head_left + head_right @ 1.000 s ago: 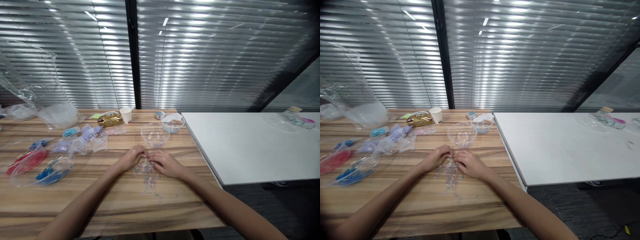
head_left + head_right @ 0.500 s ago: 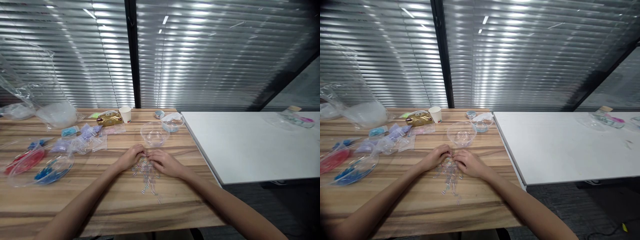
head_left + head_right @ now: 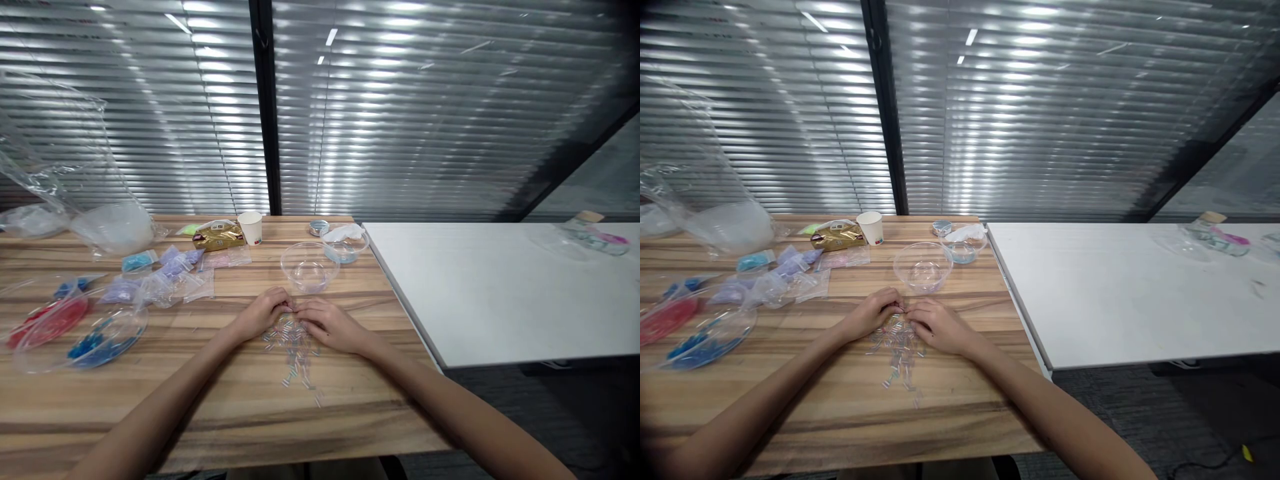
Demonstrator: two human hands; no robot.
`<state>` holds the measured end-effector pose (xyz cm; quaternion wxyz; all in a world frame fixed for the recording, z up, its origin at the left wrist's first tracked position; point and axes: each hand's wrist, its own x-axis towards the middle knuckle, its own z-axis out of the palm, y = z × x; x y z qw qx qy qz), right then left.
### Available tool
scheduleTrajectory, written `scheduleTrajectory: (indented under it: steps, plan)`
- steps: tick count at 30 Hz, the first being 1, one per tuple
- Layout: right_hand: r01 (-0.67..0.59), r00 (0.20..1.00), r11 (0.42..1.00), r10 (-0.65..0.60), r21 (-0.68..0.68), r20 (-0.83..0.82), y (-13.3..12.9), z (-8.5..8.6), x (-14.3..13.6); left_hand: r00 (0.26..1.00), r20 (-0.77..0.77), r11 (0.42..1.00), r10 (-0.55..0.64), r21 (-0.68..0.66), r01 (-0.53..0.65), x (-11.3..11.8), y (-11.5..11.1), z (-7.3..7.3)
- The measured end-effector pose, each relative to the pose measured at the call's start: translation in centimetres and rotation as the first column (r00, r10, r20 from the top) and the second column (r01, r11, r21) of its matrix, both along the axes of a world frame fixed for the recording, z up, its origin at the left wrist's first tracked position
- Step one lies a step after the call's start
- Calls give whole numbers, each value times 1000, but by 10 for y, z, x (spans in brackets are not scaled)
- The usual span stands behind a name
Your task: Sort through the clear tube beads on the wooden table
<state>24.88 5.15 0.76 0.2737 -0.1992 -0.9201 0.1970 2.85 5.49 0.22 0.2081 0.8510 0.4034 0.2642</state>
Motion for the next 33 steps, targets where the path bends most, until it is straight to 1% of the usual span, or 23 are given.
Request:
scheduleTrajectory:
  steps: [11, 25, 33]
  plan:
    - [-3, 1000, 1000, 3, -25, 7, -2, 3, 0, 1000, 13, 1000, -9, -2, 9, -2, 2, -4]
    - [-1, 1000, 1000, 1, -21, 10, 0, 1, 0, 1000, 11, 1000, 4, -8, -3, 1, -1, 3]
    - [3, 1000, 1000, -3, -23, 21, -1, 3, 0, 1000, 11, 1000, 8, -4, -8, 1, -1, 2]
